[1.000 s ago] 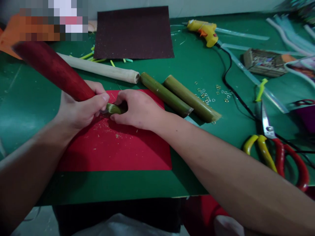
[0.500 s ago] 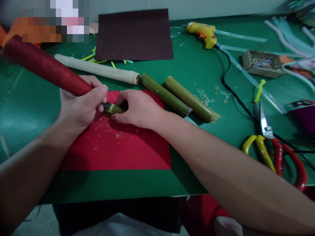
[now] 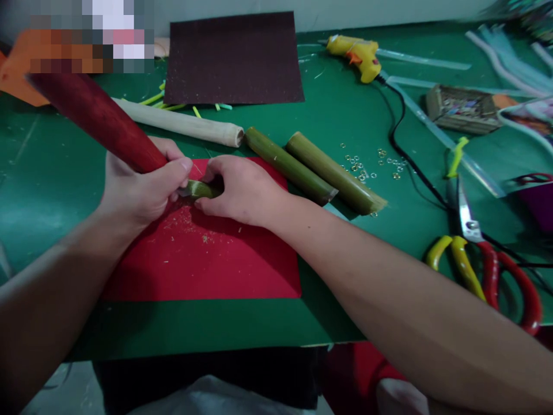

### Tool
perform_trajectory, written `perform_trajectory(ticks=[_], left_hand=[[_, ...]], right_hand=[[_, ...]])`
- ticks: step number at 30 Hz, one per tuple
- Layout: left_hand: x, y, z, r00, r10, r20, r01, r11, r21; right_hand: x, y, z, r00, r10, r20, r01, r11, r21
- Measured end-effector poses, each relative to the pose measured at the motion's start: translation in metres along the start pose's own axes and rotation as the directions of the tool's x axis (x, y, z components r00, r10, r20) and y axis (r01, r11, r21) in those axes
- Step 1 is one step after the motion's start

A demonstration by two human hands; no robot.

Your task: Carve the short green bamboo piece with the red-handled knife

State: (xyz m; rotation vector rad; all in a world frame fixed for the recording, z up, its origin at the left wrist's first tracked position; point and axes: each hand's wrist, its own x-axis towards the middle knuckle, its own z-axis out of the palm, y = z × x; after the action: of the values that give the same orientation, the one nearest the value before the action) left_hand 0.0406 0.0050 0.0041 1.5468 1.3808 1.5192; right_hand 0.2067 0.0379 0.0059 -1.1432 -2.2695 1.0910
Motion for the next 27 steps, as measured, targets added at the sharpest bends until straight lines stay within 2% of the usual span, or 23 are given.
perform_trajectory(ticks=[3,7,12,17,20,24,27], left_hand=[[0.002,-0.002,0.004,0.986,0.043,-0.16,-0.047,0.999,-0.024],[0.004,-0.002,0.0,0.999,-0.021,-0.03,0.02,0.999,-0.027],[0.005,-0.002,-0.009,0.99,0.002,0.141,-0.002,1.0,-0.004],[0.008,-0.003,-0.008,0.984,-0.033,0.177,0.032,0.999,0.011],[0.008,-0.003,-0.005,0.99,-0.03,0.14,0.029,1.0,0.009],[0.006,-0.004,0.002,0.997,-0.01,-0.073,0.013,0.999,0.048],[0.004,-0.004,0.003,0.997,-0.018,-0.079,0.023,0.998,0.06]], right_hand=[[0.0,-0.001,0.0,1.0,0.018,0.001,-0.017,1.0,-0.009],[0.0,0.0,0.0,1.0,0.0,0.004,0.0,1.0,-0.029],[0.0,0.001,0.002,1.0,-0.016,-0.002,0.016,1.0,-0.01],[-0.001,0.0,0.002,1.0,-0.008,-0.007,0.008,1.0,-0.01],[-0.001,-0.001,0.001,1.0,-0.01,-0.002,0.01,1.0,-0.005],[-0.001,0.0,0.001,1.0,-0.008,-0.009,0.008,1.0,-0.024],[0.0,0.0,0.0,1.0,-0.008,0.008,0.008,0.999,-0.033]])
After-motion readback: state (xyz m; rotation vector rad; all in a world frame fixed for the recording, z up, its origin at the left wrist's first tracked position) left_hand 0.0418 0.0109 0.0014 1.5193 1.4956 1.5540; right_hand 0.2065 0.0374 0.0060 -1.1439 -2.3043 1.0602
